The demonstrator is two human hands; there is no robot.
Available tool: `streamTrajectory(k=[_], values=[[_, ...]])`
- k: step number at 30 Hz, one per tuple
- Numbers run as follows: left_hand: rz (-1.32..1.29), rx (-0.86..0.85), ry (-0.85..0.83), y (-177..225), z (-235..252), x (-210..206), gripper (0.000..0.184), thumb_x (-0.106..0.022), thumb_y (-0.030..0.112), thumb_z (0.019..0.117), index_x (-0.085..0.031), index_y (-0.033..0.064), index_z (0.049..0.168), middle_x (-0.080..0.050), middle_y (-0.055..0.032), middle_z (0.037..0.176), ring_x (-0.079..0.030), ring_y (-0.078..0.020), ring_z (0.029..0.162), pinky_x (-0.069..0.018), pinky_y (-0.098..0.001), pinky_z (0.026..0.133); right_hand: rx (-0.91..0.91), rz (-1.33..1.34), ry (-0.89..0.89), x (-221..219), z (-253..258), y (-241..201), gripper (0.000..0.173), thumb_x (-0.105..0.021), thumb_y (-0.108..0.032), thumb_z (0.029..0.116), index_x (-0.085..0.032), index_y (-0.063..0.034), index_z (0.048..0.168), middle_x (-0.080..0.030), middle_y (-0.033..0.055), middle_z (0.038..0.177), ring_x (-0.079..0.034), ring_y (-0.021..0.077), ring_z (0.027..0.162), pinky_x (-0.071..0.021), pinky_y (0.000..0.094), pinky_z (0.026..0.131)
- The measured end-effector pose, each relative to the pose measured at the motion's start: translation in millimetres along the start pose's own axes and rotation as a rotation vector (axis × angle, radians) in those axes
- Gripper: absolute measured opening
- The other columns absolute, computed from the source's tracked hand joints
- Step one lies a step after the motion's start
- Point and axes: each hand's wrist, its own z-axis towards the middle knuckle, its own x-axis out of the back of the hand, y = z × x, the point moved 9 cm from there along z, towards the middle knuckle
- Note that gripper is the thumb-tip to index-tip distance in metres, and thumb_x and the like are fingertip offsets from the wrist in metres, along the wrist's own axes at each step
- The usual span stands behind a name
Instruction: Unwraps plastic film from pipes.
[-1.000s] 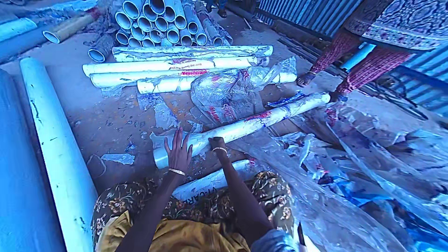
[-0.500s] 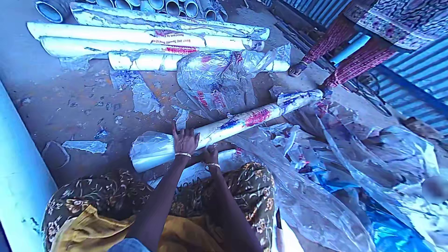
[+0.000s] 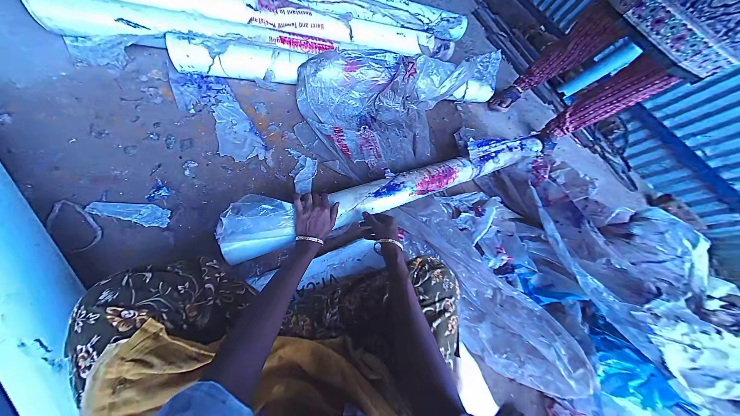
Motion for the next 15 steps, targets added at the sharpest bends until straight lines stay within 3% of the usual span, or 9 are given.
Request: streamTrajectory(k=[5,9,12,13,15], values=[[0.023,-0.042,0.083,6,-12,0,0.047,-0.056,0.035,0.1032,-0.069,-0.0079,0.117,-0.069,-0.0287,0.113,-0.064,-0.0476,0.112,-0.0374,-0.0649,0.106,-0.048,-0.423,-0.094,-11,24,-14,0.032,-0.068,-0.026,0.1006,-0.069,0.0055,0.106,-0.073,0.0138,0.092,-0.068,0.0158,0.076,-0.0552,0.0349,0.079],[0.019,-0.050,0.091,9,-14,2,0.047,-0.057,0.033,0.1029,-0.068,-0.0087,0.119,-0.069,-0.0297,0.113,-0.065,-0.0493,0.110,-0.0385,-0.0666,0.103,0.029,-0.155,-0.126,-15,24,-12,0.017,-0.063,-0.007,0.1011,-0.067,0.0086,0.097,-0.065,0.0053,0.072,-0.056,0.0037,0.057,-0.0478,0.0203,0.059],[0.021,-0.053,0.093,10,-16,4,0.047,-0.056,0.033,0.1030,-0.068,-0.0089,0.120,-0.069,-0.0300,0.115,-0.065,-0.0500,0.110,-0.0390,-0.0672,0.101,0.059,-0.002,-0.105,-12,25,-5,0.016,-0.060,0.000,0.1000,-0.065,0.0081,0.087,-0.060,0.0024,0.063,-0.053,0.0029,0.051,-0.0462,0.0187,0.053],[0.026,-0.060,0.110,10,-18,5,0.047,-0.055,0.033,0.1029,-0.069,-0.0088,0.119,-0.069,-0.0296,0.114,-0.065,-0.0499,0.109,-0.0395,-0.0670,0.100,0.077,-0.108,-0.063,-8,27,-3,0.016,-0.064,-0.004,0.0988,-0.067,0.0059,0.086,-0.061,0.0038,0.066,-0.054,0.0056,0.055,-0.0480,0.0219,0.057],[0.031,-0.060,0.120,11,-19,5,0.047,-0.054,0.033,0.1031,-0.069,-0.0083,0.120,-0.070,-0.0293,0.115,-0.065,-0.0500,0.109,-0.0399,-0.0666,0.100,0.007,-0.378,-0.033,0,29,10,0.023,-0.066,-0.016,0.0996,-0.072,0.0052,0.104,-0.071,0.0180,0.097,-0.067,0.0242,0.086,-0.0522,0.0425,0.085]])
